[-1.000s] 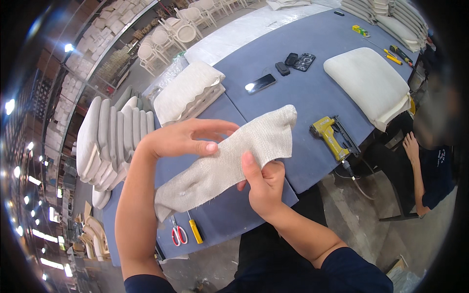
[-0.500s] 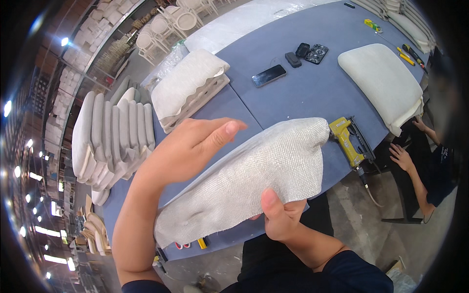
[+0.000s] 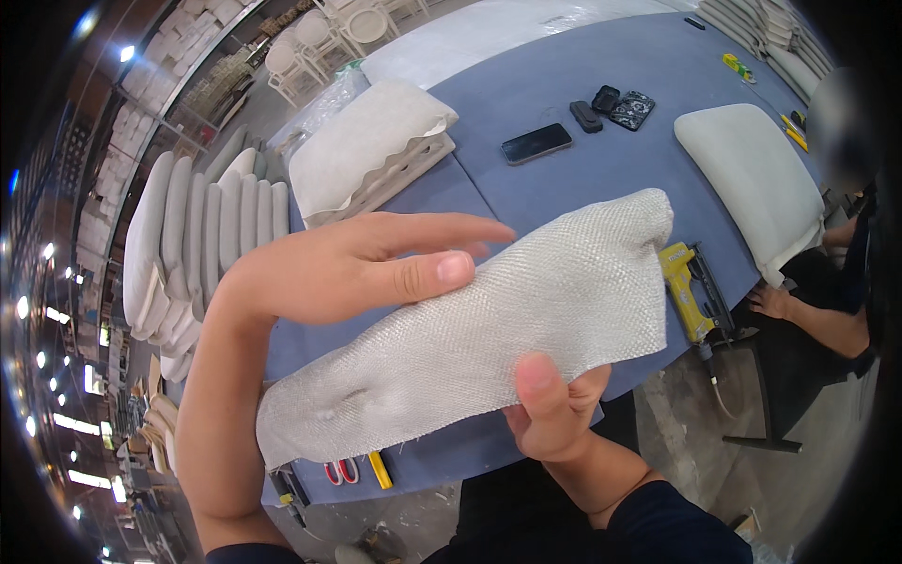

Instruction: The person covers a foam cushion with white fabric, folds the edges, and secures the fabric using a staple gun. The person then uses a screwdriver to remove staples from the finished cushion. The completed cushion is placed on a stack of similar cushions.

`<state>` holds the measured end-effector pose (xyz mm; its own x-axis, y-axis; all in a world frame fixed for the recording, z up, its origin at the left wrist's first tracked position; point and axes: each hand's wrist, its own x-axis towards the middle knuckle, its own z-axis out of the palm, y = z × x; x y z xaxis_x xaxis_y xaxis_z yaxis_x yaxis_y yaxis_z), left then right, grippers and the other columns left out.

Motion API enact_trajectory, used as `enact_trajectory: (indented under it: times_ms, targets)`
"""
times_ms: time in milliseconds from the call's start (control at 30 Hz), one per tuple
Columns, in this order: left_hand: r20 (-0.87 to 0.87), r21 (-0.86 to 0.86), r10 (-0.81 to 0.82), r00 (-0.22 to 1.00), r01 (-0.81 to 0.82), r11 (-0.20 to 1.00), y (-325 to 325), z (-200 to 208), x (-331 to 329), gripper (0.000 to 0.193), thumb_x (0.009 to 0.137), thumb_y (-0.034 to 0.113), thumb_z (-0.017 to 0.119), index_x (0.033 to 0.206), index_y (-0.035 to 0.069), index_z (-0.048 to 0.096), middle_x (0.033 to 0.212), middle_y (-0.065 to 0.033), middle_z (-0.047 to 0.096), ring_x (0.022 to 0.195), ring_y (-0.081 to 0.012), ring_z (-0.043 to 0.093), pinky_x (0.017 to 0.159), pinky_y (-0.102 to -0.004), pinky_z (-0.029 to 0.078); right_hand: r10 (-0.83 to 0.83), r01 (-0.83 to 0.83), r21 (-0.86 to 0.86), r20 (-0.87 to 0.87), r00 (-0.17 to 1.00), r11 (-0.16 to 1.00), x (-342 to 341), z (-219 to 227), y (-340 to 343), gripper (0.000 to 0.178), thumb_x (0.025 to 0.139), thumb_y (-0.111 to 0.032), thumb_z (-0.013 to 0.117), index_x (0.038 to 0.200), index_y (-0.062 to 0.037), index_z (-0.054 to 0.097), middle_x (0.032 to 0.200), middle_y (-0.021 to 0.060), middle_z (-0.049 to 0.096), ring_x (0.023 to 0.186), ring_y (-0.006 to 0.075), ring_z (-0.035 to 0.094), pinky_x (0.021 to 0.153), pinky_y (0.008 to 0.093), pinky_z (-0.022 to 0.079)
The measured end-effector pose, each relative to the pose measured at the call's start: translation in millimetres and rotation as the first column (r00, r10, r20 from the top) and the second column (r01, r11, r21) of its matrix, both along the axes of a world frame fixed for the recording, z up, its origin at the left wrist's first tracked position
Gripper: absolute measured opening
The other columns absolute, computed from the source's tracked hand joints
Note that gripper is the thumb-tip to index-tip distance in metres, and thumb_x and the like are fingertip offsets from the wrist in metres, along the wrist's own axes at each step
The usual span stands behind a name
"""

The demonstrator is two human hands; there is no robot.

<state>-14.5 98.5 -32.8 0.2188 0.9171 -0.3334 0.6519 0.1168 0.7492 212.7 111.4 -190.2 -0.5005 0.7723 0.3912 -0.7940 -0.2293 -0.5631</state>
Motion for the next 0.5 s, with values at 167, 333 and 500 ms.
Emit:
enact_trajectory:
  times_ms: [167, 333, 500]
  targets:
    - [0.144, 0.012, -0.050, 0.988, 0.049, 0.999, 9, -14, -15, 0.099, 0.109, 0.077, 0.059, 0.172, 0.000, 0.050, 0.166, -0.0313, 0.059, 0.155, -0.0429, 0.059, 0.125, -0.0528, 0.049, -0.018, 0.014, -0.049, -0.070, 0.997, 0.999, -16, 6, 4, 0.058, 0.112, -0.016, 0.073, 0.160, 0.0075, 0.050, 0.144, 0.0155, 0.069, 0.128, 0.0218, 0.070, 0.109, 0.0372, 0.057]
    - [-0.073, 0.078, 0.142, 0.987, -0.136, 0.988, 11, -2, 8, 0.111, 0.104, 0.086, 0.059, 0.169, -0.004, 0.053, 0.156, -0.0319, 0.067, 0.143, -0.0430, 0.068, 0.118, -0.0549, 0.055, -0.106, 0.106, 0.003, -0.002, 0.994, 0.994, -22, -11, 6, 0.056, 0.111, -0.026, 0.077, 0.154, 0.0035, 0.058, 0.139, 0.0143, 0.073, 0.117, 0.0197, 0.074, 0.092, 0.0328, 0.061]
    - [-0.234, 0.234, 0.225, 0.946, -0.170, 0.957, 24, 10, 21, 0.087, 0.119, 0.073, 0.040, 0.149, -0.002, 0.074, 0.124, -0.0196, 0.081, 0.117, -0.0307, 0.075, 0.107, -0.0451, 0.057, -0.216, 0.195, 0.170, 0.116, 0.970, 0.966, -21, -16, 15, 0.031, 0.113, -0.025, 0.073, 0.128, 0.0026, 0.070, 0.105, 0.0089, 0.076, 0.076, 0.0096, 0.067, 0.059, 0.0251, 0.049]
